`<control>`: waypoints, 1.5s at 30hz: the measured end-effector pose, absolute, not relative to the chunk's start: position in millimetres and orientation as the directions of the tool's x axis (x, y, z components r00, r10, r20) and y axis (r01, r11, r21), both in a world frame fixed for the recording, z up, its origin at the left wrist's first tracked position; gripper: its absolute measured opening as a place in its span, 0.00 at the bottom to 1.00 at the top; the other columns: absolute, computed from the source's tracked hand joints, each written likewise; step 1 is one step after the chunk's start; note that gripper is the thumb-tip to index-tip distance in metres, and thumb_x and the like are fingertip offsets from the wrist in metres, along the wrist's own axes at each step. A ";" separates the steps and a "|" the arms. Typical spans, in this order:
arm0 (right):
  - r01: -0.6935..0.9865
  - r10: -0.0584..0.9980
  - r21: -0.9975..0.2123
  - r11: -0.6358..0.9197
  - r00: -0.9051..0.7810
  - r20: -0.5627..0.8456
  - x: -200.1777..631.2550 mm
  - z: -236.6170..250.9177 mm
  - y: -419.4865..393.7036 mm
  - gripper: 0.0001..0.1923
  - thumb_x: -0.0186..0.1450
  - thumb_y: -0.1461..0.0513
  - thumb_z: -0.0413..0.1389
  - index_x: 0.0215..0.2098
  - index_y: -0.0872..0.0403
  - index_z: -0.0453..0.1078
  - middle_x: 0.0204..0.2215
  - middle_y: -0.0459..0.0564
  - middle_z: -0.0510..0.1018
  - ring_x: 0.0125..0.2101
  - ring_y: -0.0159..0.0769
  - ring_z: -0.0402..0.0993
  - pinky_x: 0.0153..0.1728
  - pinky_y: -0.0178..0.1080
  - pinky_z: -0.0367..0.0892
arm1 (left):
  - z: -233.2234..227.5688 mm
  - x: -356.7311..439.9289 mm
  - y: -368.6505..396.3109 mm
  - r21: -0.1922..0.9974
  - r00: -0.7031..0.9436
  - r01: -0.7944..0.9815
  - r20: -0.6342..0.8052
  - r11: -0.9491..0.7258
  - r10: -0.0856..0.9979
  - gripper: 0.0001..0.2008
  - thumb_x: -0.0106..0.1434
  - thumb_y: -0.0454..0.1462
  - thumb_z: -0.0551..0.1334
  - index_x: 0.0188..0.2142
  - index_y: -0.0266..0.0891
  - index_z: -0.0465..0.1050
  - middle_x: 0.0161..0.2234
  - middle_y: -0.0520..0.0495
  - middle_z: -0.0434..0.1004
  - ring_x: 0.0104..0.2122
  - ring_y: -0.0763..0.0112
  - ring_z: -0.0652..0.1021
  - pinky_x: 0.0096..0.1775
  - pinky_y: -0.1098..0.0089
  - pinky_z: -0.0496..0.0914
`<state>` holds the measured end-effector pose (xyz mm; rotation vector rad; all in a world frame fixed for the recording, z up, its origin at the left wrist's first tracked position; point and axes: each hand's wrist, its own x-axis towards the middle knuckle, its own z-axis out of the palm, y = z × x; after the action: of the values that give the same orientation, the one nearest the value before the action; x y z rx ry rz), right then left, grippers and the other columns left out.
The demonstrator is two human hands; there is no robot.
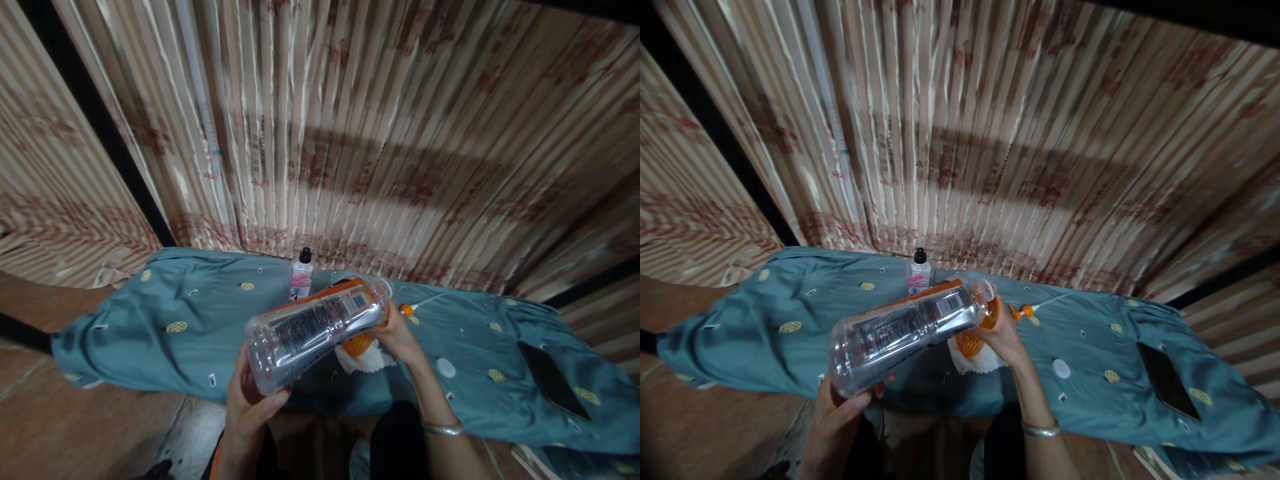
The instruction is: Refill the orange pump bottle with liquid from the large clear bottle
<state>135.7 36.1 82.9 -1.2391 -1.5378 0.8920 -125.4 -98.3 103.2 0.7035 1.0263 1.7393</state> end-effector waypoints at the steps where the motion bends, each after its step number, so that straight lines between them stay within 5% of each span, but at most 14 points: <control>1: 0.303 0.975 -0.927 0.221 -0.046 0.218 135.8 83.0 36.1 0.46 0.49 0.47 0.74 0.62 0.47 0.68 0.52 0.55 0.83 0.54 0.54 0.80 0.60 0.54 0.72 | 101.2 -127.0 -97.2 0.880 -0.376 -0.434 0.015 -0.191 0.927 0.33 0.40 0.48 0.81 0.44 0.40 0.77 0.38 0.43 0.84 0.41 0.50 0.83 0.39 0.62 0.78; 4: 0.310 0.977 -0.927 0.212 -0.041 0.210 136.2 83.3 35.8 0.45 0.47 0.47 0.75 0.60 0.48 0.68 0.52 0.55 0.83 0.54 0.55 0.80 0.60 0.53 0.72 | 95.5 -131.9 -94.7 0.889 -0.360 -0.413 0.039 -0.197 0.932 0.29 0.39 0.47 0.81 0.38 0.41 0.76 0.35 0.43 0.82 0.43 0.45 0.83 0.40 0.59 0.79; 9: 0.291 0.981 -0.937 0.195 -0.043 0.191 135.5 84.1 35.6 0.48 0.46 0.47 0.75 0.62 0.48 0.67 0.54 0.56 0.82 0.53 0.55 0.80 0.59 0.54 0.72 | 97.0 -130.9 -97.2 0.885 -0.356 -0.438 -0.007 -0.160 0.934 0.28 0.39 0.48 0.81 0.35 0.40 0.75 0.37 0.44 0.83 0.30 0.57 0.82 0.33 0.62 0.78; 20: 0.342 0.969 -0.907 0.246 -0.059 0.241 138.8 80.7 37.0 0.46 0.47 0.45 0.75 0.60 0.47 0.69 0.49 0.54 0.83 0.55 0.57 0.79 0.61 0.56 0.71 | 91.5 -130.3 -98.2 0.876 -0.348 -0.467 -0.055 -0.122 0.936 0.27 0.38 0.48 0.82 0.32 0.40 0.74 0.36 0.44 0.84 0.25 0.64 0.79 0.30 0.64 0.76; 28: 0.358 0.975 -0.909 0.214 -0.025 0.219 139.3 78.4 36.8 0.43 0.47 0.46 0.74 0.57 0.48 0.69 0.51 0.55 0.82 0.55 0.57 0.79 0.61 0.57 0.70 | 90.3 -130.9 -96.7 0.877 -0.326 -0.463 -0.035 -0.127 0.945 0.38 0.39 0.50 0.82 0.48 0.40 0.77 0.24 0.49 0.81 0.23 0.63 0.79 0.27 0.67 0.72; 39: 0.359 0.975 -0.907 0.219 -0.034 0.222 137.9 80.3 36.3 0.45 0.48 0.45 0.74 0.59 0.49 0.68 0.50 0.55 0.83 0.55 0.56 0.78 0.61 0.55 0.71 | 79.8 -133.6 -94.1 0.881 -0.269 -0.451 0.020 -0.144 0.963 0.36 0.40 0.50 0.81 0.47 0.42 0.76 0.22 0.51 0.80 0.21 0.63 0.79 0.26 0.67 0.74; 45: 0.391 0.971 -0.890 0.234 -0.043 0.237 137.3 83.0 35.9 0.46 0.49 0.44 0.72 0.61 0.49 0.68 0.51 0.56 0.83 0.55 0.56 0.79 0.60 0.54 0.72 | 91.0 -126.0 -97.6 0.861 -0.346 -0.495 -0.071 -0.118 0.936 0.40 0.38 0.51 0.83 0.48 0.41 0.75 0.25 0.52 0.81 0.23 0.66 0.78 0.28 0.70 0.72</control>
<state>137.3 35.9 83.0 -1.3050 -1.5980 0.8015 -126.0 -97.6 91.0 0.6229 1.0242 1.6893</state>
